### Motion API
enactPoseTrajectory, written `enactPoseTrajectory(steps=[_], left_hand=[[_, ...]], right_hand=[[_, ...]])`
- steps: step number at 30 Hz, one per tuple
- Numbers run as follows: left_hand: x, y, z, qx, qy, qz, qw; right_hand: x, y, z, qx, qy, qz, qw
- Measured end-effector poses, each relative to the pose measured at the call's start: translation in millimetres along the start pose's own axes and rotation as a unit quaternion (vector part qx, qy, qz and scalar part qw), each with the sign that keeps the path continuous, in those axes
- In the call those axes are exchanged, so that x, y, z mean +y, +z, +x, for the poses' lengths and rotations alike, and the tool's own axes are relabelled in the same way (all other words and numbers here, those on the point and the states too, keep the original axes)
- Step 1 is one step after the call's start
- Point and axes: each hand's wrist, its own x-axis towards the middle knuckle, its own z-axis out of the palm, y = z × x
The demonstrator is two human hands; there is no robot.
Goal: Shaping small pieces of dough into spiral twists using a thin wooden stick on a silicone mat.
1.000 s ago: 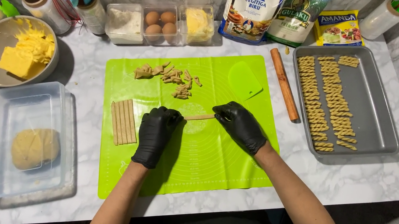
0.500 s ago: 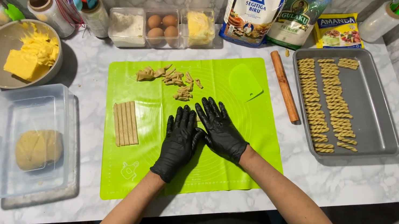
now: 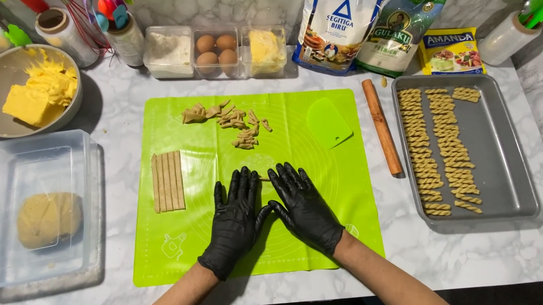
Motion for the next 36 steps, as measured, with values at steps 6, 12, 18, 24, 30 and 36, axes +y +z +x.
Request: enactPoseTrajectory(steps=[6, 12, 18, 24, 30, 36], left_hand=[[-11, -4, 27, 0.018, -0.004, -0.036, 0.999], [-8, 27, -16, 0.196, 0.033, 0.095, 0.975], [-18, 4, 19, 0.02, -0.013, -0.019, 1.0], [-18, 11, 2, 0.009, -0.028, 0.031, 0.999], [-17, 11, 0, 0.021, -0.034, 0.033, 0.999], [-18, 17, 22, 0.033, -0.016, -0.004, 0.999]], right_hand=[[17, 16, 17, -0.043, 0.032, -0.026, 0.998], [-1, 12, -17, -0.016, -0.025, -0.049, 0.998], [0, -3, 19, -0.079, 0.053, -0.04, 0.995], [-14, -13, 10, -0.116, 0.071, -0.033, 0.99], [-12, -2, 2, -0.086, 0.057, -0.074, 0.992], [-4, 15, 28, -0.065, 0.024, -0.089, 0.994]])
